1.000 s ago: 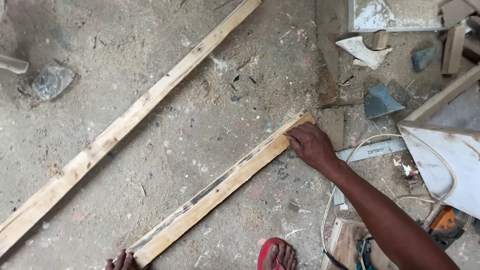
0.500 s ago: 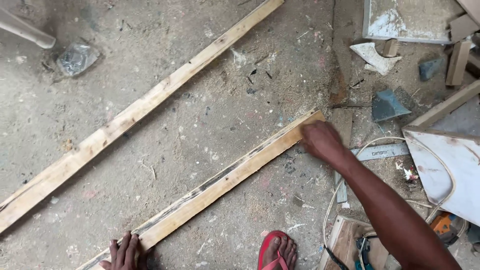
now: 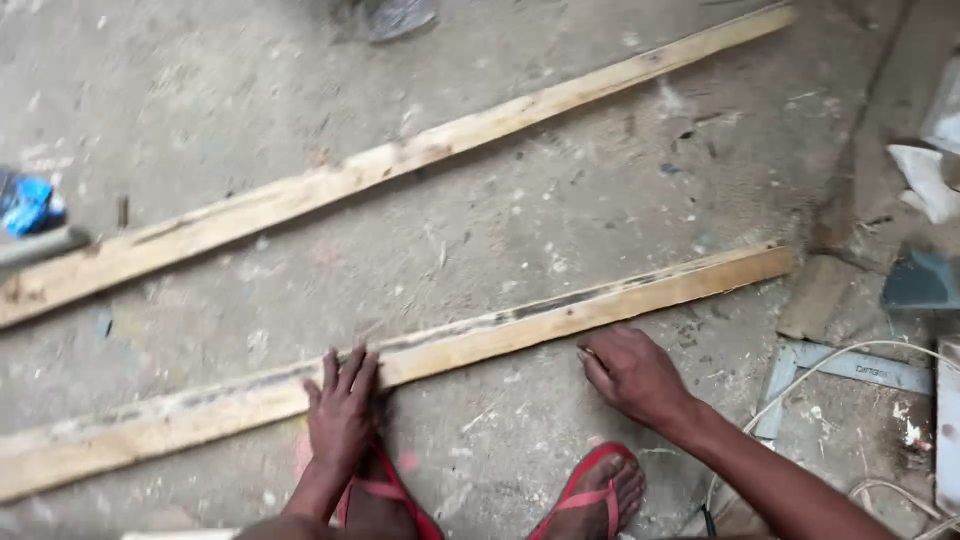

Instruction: Measuring and marking wooden planks using a tape measure and pencil on the floor

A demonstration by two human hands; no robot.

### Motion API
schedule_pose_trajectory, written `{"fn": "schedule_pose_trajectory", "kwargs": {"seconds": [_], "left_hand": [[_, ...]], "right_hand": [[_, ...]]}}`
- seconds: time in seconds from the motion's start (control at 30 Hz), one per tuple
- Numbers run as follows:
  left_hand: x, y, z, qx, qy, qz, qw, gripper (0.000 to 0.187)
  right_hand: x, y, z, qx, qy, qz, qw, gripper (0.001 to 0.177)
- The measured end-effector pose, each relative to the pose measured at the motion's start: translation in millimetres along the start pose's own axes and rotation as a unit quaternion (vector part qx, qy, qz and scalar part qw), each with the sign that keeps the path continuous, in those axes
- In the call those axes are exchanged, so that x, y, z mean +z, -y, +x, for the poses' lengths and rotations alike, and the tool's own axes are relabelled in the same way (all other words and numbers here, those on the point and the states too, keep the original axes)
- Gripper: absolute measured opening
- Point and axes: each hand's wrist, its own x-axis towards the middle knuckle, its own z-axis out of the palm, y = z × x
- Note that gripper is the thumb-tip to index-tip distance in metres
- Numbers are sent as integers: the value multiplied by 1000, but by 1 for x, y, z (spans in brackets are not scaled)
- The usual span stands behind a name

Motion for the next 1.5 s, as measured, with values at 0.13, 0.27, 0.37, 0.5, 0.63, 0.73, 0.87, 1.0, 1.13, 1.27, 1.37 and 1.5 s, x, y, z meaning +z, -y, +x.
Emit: {"fn": "schedule_pose_trajectory", "kwargs": {"seconds": [0.13, 0.27, 0.37, 0.5, 0.63, 0.73, 0.87, 1.0, 1.13, 1.27, 1.37, 1.5], "left_hand": [[2, 2, -1, 13, 13, -1, 1000, 68], [1, 4, -4, 31, 14, -17, 999, 67], [9, 6, -2, 26, 8, -8, 1000, 70], [7, 7, -1, 35, 6, 8, 999, 78], [-3, 1, 0, 26, 3, 3, 1000, 78], [3, 5, -1, 32, 1, 5, 999, 79], [9, 5, -4, 18, 8, 10, 1000, 74], [1, 5, -1, 24, 2, 13, 1000, 78], [-5, 0, 4, 18, -2, -2, 1000, 72], [-6, 0, 4, 21, 5, 8, 1000, 67], [-2, 2, -2, 14, 29, -3, 999, 66], [-1, 2, 4, 11, 16, -6, 1000, 66]], "right_hand": [[57, 22, 18, 24, -63, 52, 996, 19], [75, 36, 34, 1, -136, 59, 989, 10], [86, 25, 41, -13, -140, 29, 990, 10], [101, 15, 39, 3, -117, 24, 993, 7], [111, 7, 37, 14, -108, 19, 994, 7], [111, 8, 41, 21, -100, 15, 995, 11], [97, 7, 41, 13, -44, 1, 999, 19], [58, 14, 40, 182, 137, 80, 970, 16], [79, 8, 47, 44, -38, 57, 997, 5], [84, 12, 46, 58, -46, 40, 996, 11], [85, 13, 40, 38, -51, 43, 997, 7], [93, 3, 44, 18, -52, 20, 998, 5]]}}
